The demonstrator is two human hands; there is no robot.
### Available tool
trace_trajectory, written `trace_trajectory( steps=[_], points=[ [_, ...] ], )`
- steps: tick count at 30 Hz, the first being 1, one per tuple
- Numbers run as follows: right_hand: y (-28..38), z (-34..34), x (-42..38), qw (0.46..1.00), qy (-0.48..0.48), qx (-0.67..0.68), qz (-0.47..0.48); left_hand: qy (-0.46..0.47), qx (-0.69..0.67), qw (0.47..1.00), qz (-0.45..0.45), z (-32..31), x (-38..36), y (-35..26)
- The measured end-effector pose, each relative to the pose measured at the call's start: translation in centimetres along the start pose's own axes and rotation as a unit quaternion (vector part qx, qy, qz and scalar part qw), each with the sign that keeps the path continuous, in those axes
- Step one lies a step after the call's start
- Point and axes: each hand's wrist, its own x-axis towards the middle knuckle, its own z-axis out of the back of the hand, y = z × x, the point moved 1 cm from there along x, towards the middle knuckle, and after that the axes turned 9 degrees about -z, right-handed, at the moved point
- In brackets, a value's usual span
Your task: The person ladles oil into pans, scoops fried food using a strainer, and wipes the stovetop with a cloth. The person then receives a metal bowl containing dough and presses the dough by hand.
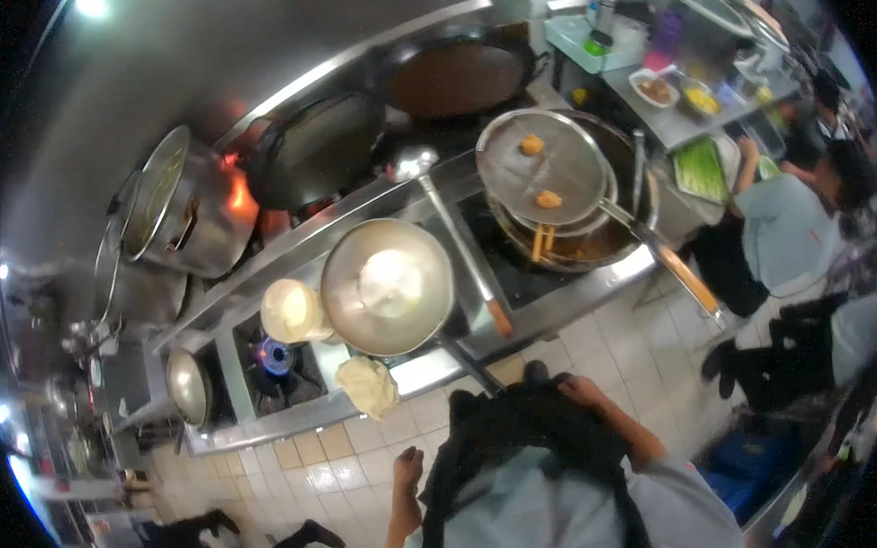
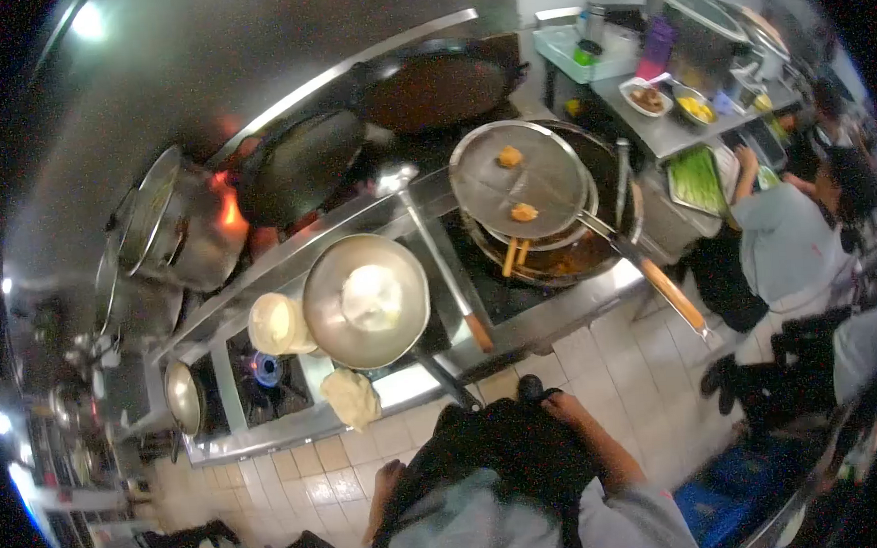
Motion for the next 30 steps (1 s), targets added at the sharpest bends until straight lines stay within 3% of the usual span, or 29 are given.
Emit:
trace_trajectory(
  steps=[4, 8, 10, 13, 16, 20, 25, 30],
  points=[
    [0.2, 0.3, -0.3, 0.999, -0.013, 0.028, -0.019, -0.011, 0.013, 1.0, 0.016, -0.2, -1.3, -2.1],
    [-0.5, 0.4, 0.4, 0.999, -0.011, 0.03, 0.027, -0.054, -0.077, 0.995, 0.018, -1.9, -0.3, 1.5],
    [-0.3, 1.0, -0.1, 1.0, -0.02, -0.011, 0.018, -0.055, -0.013, 0.998, 0.016, -2.5, -0.1, 1.9],
    [2.4, 2.9, -1.5, 0.999, -0.029, 0.012, 0.043, -0.052, -0.03, 0.998, 0.014, -3.1, -0.2, 2.4],
    [2.2, 2.8, -0.9, 1.0, -0.006, -0.02, -0.005, -0.027, 0.015, 0.999, 0.006, -3.2, 0.0, 3.4],
    [2.0, 2.1, -0.2, 0.999, -0.004, -0.046, 0.006, -0.027, -0.026, 0.998, 0.043, -2.8, -1.5, 1.6],
    [1.6, 1.6, -0.5, 0.999, -0.002, -0.014, 0.03, -0.029, -0.025, 0.999, 0.023, -3.0, -0.6, 5.4],
    [2.1, 1.5, -0.8, 1.0, 0.009, -0.02, -0.002, -0.032, -0.02, 0.999, 0.004, -2.5, -0.2, 4.8]
  ],
)
